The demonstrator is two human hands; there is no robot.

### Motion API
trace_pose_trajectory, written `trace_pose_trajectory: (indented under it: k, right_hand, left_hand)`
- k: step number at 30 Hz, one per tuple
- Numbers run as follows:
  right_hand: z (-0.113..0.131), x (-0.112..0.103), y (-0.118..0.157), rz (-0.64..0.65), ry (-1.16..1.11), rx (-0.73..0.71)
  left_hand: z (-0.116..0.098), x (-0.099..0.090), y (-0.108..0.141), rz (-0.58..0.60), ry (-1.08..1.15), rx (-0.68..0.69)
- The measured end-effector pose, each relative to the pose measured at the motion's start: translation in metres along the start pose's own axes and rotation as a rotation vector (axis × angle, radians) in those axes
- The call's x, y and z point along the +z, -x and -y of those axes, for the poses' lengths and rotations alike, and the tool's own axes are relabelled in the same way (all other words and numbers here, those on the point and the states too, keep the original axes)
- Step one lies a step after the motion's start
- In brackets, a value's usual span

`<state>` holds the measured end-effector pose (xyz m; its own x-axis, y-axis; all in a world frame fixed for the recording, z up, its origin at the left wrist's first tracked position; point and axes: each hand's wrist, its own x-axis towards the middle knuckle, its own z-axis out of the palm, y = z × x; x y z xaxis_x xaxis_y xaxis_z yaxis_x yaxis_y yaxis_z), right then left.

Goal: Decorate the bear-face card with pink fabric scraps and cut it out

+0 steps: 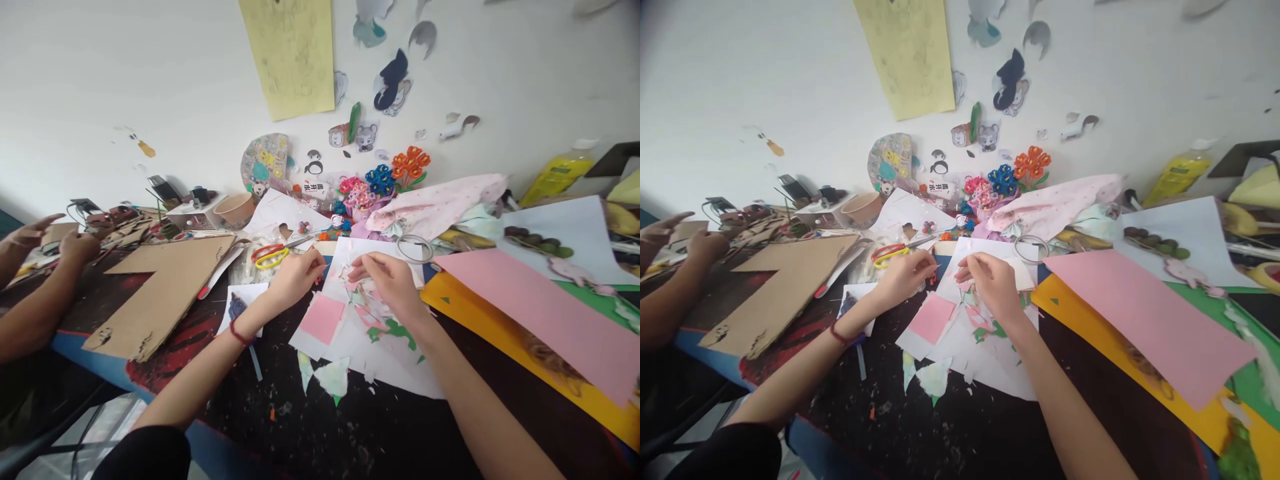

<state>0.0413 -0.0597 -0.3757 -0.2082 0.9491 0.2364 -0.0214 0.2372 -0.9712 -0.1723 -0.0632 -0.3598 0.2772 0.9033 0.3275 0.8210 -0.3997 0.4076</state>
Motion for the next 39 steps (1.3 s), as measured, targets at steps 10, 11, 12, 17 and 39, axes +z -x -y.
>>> trace_pose_trajectory:
  k: [10, 11, 12, 17, 39]
  right_hand:
    - [-0.004, -0.013, -0.007, -0.299, -0.072, -0.062]
    - [-0.004, -0.013, -0.007, -0.297, -0.071, -0.054]
    - [-0.004, -0.014, -0.007, -0.295, -0.069, -0.048]
    - [-0.005, -0.015, -0.006, -0.282, -0.053, -0.039]
    - [0.008, -0.006, -0.006, 0.165, -0.078, -0.024]
  left_hand:
    - [-0.001, 0.033, -0.022, 0.103, 0.008, 0.082]
    - [-0.001, 0.033, -0.02, 0.099, 0.008, 0.086]
    - [0.0, 0.031, -0.016, 0.09, 0.003, 0.086]
    - [0.007, 0.014, 0.001, 0.161, -0.059, 0.124]
    - [-0.027, -0.073, -0.036, 0.426, 0.303, 0.287]
